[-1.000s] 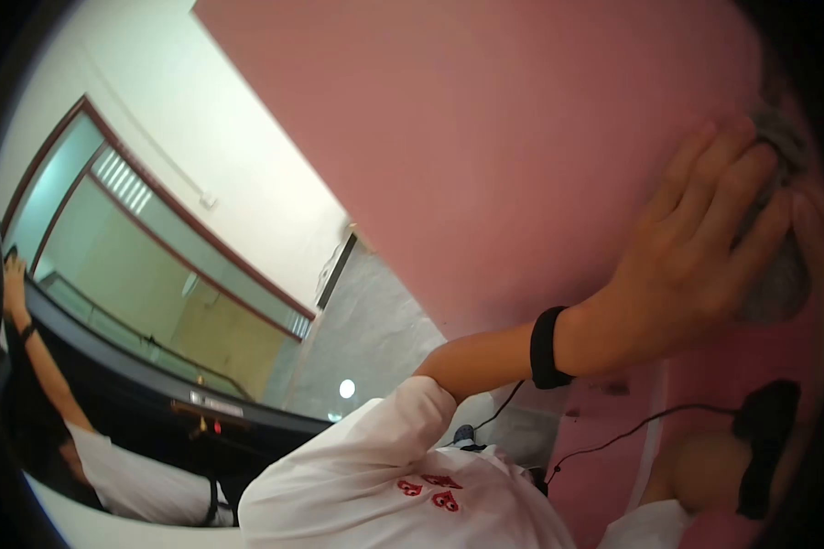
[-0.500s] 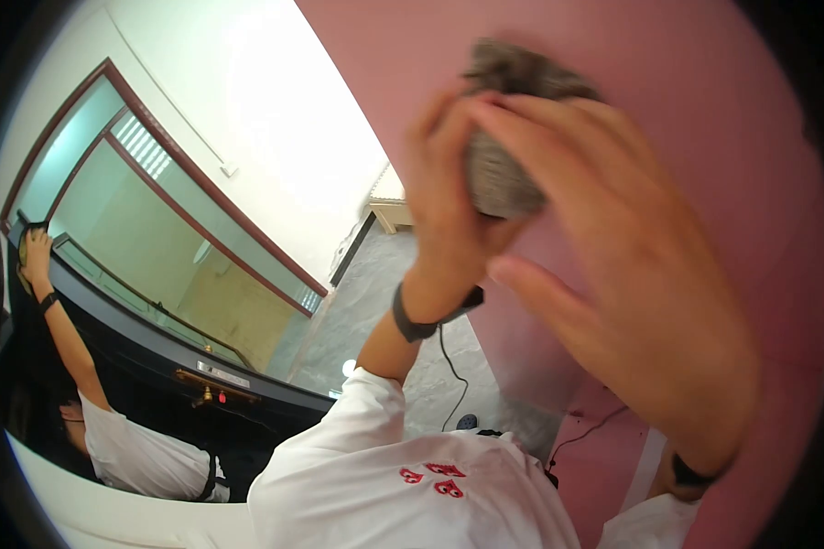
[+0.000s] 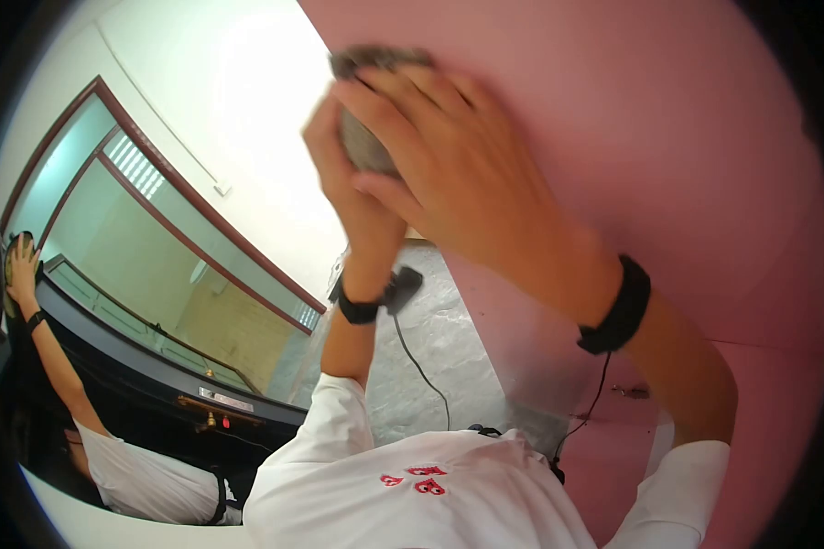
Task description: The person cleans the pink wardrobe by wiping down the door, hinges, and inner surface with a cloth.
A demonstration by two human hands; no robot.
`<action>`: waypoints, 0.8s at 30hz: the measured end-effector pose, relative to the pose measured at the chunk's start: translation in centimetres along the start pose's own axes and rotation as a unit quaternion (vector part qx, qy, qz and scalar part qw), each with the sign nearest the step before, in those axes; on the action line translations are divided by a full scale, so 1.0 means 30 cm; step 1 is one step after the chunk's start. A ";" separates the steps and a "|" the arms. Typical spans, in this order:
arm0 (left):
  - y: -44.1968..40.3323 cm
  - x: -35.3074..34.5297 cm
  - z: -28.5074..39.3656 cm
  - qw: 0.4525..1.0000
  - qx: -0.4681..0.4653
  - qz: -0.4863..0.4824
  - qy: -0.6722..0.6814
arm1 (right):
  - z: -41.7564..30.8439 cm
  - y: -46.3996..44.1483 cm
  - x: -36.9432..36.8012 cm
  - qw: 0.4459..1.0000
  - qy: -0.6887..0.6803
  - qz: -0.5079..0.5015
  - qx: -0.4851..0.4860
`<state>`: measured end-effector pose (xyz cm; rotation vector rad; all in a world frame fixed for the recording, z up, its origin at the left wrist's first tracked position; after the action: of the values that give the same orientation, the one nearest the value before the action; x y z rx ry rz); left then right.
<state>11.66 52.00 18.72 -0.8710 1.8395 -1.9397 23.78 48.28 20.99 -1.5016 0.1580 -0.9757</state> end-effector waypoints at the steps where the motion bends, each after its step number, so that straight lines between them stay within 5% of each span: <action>1: -0.061 0.039 -0.005 0.999 0.016 0.008 0.034 | -0.013 -0.050 0.014 1.000 0.005 0.001 -0.002; 5: -0.075 0.056 0.001 0.998 0.000 0.007 0.057 | -0.037 -0.082 0.040 1.000 -0.002 0.021 0.012; 11: 0.268 -0.051 0.018 0.999 0.042 0.000 0.035 | -0.068 0.182 -0.094 0.987 0.047 -0.151 0.011; 22: -0.366 0.154 0.022 0.996 -0.082 -0.030 0.018 | -0.010 -0.260 0.136 0.991 0.044 0.108 0.058; 24: -0.394 0.156 0.047 0.992 -0.115 -0.041 -0.019 | -0.005 -0.258 0.162 0.993 0.058 0.087 0.051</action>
<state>11.01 49.33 31.21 -1.0603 2.0643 -1.7659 23.34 46.83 29.99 -1.3149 0.3128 -0.9159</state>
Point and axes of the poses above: each hand's wrist, its own y-axis away from the middle knuckle, its own x-axis out of the back of the hand, z = x × y, the point moved 8 cm from there along -y, towards the middle knuckle, and after that the axes turned 9 degrees about -z, right-handed, at the moved point
